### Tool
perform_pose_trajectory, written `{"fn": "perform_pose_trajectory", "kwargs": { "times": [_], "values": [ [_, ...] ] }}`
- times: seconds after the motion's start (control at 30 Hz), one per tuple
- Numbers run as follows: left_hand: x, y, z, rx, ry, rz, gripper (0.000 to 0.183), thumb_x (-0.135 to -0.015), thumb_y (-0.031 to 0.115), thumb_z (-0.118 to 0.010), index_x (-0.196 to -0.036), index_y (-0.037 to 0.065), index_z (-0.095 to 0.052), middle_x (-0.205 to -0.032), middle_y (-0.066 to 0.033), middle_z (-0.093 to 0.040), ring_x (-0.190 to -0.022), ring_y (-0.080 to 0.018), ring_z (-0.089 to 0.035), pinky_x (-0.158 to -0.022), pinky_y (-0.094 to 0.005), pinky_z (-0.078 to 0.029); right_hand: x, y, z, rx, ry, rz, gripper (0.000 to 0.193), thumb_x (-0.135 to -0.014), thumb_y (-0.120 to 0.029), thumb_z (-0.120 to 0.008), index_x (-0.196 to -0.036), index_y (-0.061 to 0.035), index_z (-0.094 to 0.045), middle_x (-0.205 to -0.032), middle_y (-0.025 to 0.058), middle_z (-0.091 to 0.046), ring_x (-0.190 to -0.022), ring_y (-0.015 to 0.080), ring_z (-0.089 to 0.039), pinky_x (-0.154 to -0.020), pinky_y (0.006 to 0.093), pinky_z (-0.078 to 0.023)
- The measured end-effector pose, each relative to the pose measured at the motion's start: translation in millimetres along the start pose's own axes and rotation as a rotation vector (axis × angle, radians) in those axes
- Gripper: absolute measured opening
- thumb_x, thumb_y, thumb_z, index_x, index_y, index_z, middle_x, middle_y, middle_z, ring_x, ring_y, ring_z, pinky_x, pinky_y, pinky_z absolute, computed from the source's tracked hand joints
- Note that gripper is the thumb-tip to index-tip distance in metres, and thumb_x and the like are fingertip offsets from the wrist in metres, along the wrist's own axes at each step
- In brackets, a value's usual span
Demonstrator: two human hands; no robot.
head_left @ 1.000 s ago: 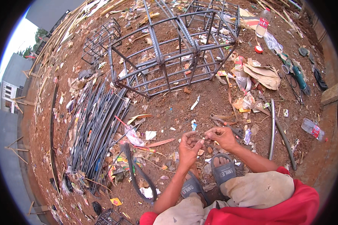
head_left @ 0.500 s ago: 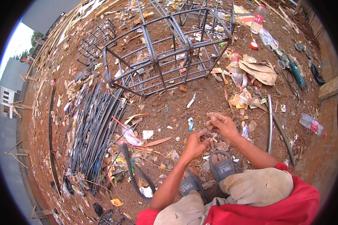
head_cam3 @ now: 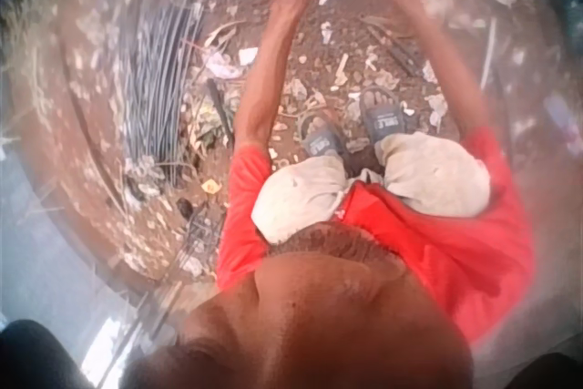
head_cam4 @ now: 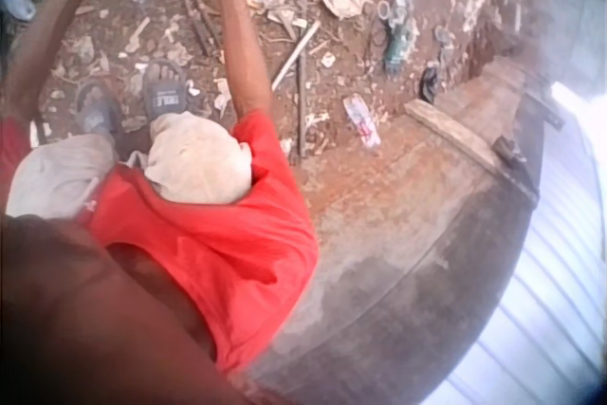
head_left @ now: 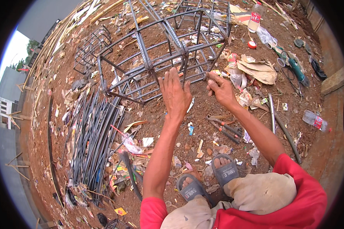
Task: The person assembles a steel reinforcement cage by placing metal rods into a pre-fabricated frame, securing intersections with wire, and using pliers to twist and cut the wire.
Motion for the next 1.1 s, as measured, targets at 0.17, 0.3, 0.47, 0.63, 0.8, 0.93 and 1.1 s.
{"fn": "perform_pose_trajectory", "kwargs": {
  "times": [0.17, 0.3, 0.47, 0.63, 0.8, 0.93, 1.1],
  "values": [
    [-5, 1, -39, 0.05, 0.127, 0.021, 0.04, -0.09, 0.013, -0.066, -0.126, -0.003, -0.059, -0.125, -0.0196, -0.063, -0.121, -0.0324, -0.058, -0.118, -0.0501, -0.023, -30, -12, -13, 0.004, 0.039, 0.049, 0.028, -0.097, -0.012, -0.059, -0.121, 0.0013, -0.059, -0.083, 0.0053, -0.065, -0.06, 0.0083, -0.057, -0.055, 0.0249, -0.048],
    [-4, -12, -42, 0.143, 0.199, 0.072, 0.035, -0.087, 0.006, -0.065, -0.122, -0.001, -0.062, -0.114, -0.0153, -0.069, -0.116, -0.029, -0.061, -0.118, -0.049, -0.023, -50, -28, -28, 0.203, 0.018, 0.205, 0.023, -0.093, -0.012, -0.061, -0.112, 0.0002, -0.065, -0.09, 0.0106, -0.072, -0.076, 0.0168, -0.067, -0.069, 0.0324, -0.053],
    [-9, -14, -48, 0.351, 0.142, 0.155, 0.051, -0.089, 0.009, -0.066, -0.137, 0.002, -0.05, -0.112, -0.0136, -0.071, -0.111, -0.0294, -0.065, -0.118, -0.0475, -0.022, -74, -34, -25, 0.406, 0.033, 0.401, 0.018, -0.09, -0.013, -0.061, -0.105, -0.0076, -0.069, -0.093, 0.0152, -0.071, -0.085, 0.03, -0.07, -0.074, 0.0391, -0.052],
    [-9, -23, -38, 0.393, 0.171, 0.192, 0.057, -0.087, 0.01, -0.069, -0.139, 0.002, -0.046, -0.108, -0.0144, -0.073, -0.113, -0.0279, -0.065, -0.121, -0.0466, -0.016, -73, -46, -41, 0.515, -0.014, 0.578, 0.017, -0.091, -0.018, -0.06, -0.103, -0.011, -0.07, -0.093, 0.0133, -0.071, -0.088, 0.0349, -0.068, -0.074, 0.0431, -0.051],
    [-12, -23, -45, 0.471, 0.073, 0.242, 0.034, -0.087, 0.008, -0.07, -0.117, 0.002, -0.054, -0.104, -0.0157, -0.073, -0.117, -0.0274, -0.064, -0.122, -0.0464, -0.011, -74, -59, -43, 0.542, -0.051, 0.668, 0.018, -0.09, -0.017, -0.059, -0.103, -0.011, -0.07, -0.093, 0.0142, -0.07, -0.088, 0.0374, -0.067, -0.074, 0.0447, -0.052],
    [-8, -27, -41, 0.452, 0.181, 0.192, 0.021, -0.089, 0.008, -0.068, -0.105, 0.004, -0.055, -0.102, -0.0141, -0.074, -0.119, -0.0296, -0.063, -0.122, -0.0472, -0.01, -71, -54, -45, 0.592, -0.062, 0.4, 0.021, -0.088, -0.018, -0.059, -0.104, -0.0088, -0.07, -0.089, 0.0171, -0.07, -0.087, 0.0394, -0.067, -0.076, 0.0461, -0.052],
    [-6, -22, -47, 0.453, 0.164, 0.189, 0.019, -0.09, 0.009, -0.068, -0.104, 0.002, -0.058, -0.1, -0.0136, -0.073, -0.121, -0.0318, -0.061, -0.122, -0.0495, -0.01, -61, -53, -28, 0.736, 0.001, 0.419, 0.023, -0.087, -0.02, -0.059, -0.101, -0.006, -0.07, -0.089, 0.0186, -0.07, -0.085, 0.0393, -0.068, -0.077, 0.0469, -0.053]
  ]
}}
Point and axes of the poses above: each hand's wrist, its own x-axis away from the middle knuckle, its own z-axis out of the back of the hand, y = z × x, the point moved 7 cm from there along -x, towards the middle knuckle
